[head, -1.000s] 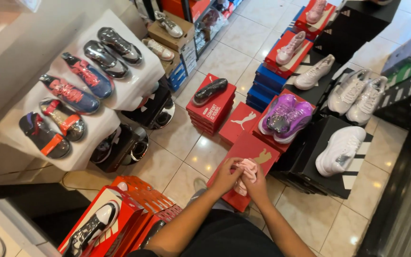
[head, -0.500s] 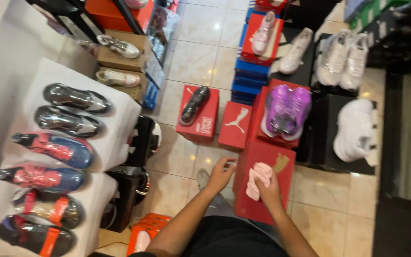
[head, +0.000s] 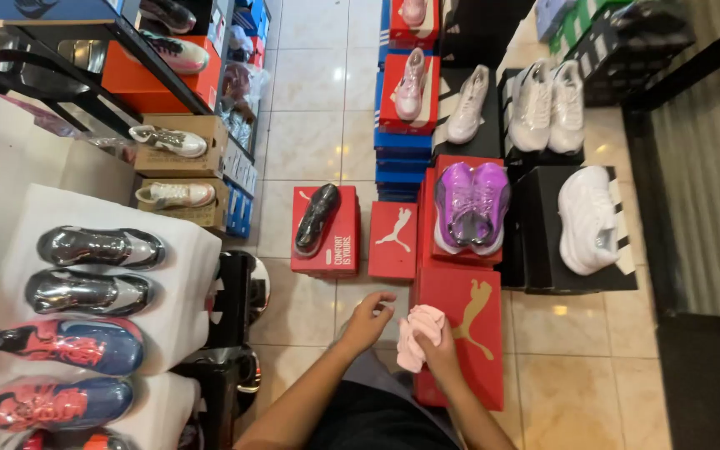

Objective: Cleaning shoes with a cloth and placing them into shoe boxes

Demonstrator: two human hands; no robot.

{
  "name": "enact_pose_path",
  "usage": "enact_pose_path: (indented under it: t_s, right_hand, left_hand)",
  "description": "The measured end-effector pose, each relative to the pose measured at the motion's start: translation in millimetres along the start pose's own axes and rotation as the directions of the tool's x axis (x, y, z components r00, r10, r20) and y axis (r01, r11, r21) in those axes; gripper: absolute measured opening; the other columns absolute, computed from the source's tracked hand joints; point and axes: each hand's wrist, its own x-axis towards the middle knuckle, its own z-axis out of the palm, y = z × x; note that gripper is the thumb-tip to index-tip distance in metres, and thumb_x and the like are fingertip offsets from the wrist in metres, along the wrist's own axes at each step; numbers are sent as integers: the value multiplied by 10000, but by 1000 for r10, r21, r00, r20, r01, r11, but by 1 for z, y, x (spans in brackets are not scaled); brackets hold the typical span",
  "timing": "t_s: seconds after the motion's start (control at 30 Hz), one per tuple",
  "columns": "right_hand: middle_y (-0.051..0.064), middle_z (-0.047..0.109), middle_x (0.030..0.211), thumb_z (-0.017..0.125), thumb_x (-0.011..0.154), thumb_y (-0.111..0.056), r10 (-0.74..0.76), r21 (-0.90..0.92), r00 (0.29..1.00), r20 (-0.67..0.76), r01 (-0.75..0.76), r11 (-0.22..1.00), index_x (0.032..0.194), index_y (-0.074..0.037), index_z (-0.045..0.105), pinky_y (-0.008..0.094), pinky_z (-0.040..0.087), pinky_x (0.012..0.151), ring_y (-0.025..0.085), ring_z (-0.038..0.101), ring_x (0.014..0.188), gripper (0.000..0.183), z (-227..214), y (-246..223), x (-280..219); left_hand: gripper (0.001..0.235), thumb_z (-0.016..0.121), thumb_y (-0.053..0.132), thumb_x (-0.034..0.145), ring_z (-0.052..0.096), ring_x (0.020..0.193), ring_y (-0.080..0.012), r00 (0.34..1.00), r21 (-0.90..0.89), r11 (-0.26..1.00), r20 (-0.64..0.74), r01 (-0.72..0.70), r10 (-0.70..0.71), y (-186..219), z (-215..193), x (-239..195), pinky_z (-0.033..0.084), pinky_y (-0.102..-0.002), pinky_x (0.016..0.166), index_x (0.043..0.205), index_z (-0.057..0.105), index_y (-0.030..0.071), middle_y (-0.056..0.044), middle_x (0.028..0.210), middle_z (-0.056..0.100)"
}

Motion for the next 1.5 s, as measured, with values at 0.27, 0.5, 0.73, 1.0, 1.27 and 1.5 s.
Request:
enact_pose_path:
  t_s: [0.27,0.5,0.73,1.0,1.27,1.5]
  right_hand:
    - [120,664,1314,612,826,6,54,161,995,-78,-41,986,1350,-36,547,313,503,984,229,644,1149,530,67,5,49]
    - [127,611,1280,528,839,29,358,572,894,-270,-150,806,1346,-25,520,323,462,962,245,616,1135,510,144,132,133]
    - [94,615,1112,721,775,-113,750,694,542,-380,-369,618,1357,-96,544,357,522,630,249,651,903,609,151,336,265]
    - [87,592,1091,428,757,40,499,846,832,-240,-73,528,1121,-110,497,293,440,888,183,549,950,400,94,427,338]
    - [124,668,970,532,762,-77,771,940,636,-30,-244,238,1070,-14,639,319,480,815,222,595,830,332,82,458,344]
    - [182,637,1057,516,692,-76,831,919,554,-52,-300,257,1216,22,557,410,527,826,301,628,935,535,106,409,329]
  left_hand:
    - [291,644,162,904,669,904,-177,988,221,974,130,50,-80,-42,-73,124,573,-308,790,1176,690,73,-61,1105,725]
    - [311,656,219,866,685,892,-288,928,477,873,363,-104,-87,-148,-85,303,552,-369,807,1128,675,53,-114,1046,727]
    - [493,637,433,942,609,1245,-354,850,858,462,405,-225,-337,-300,-24,476,533,-587,981,1385,553,233,-68,1317,635]
    - [974,688,591,1020,107,1554,-335,853,918,182,395,-352,-341,-358,25,567,298,-662,1156,1628,72,144,-95,1703,104]
    - [1143,924,700,669,610,1214,-339,837,880,407,405,-246,-368,-390,8,593,417,-592,987,1488,373,123,-75,1402,604]
    - [963,977,540,624,706,1006,-293,838,892,400,374,-209,-397,-330,1,587,447,-506,891,1396,536,171,-18,1083,768]
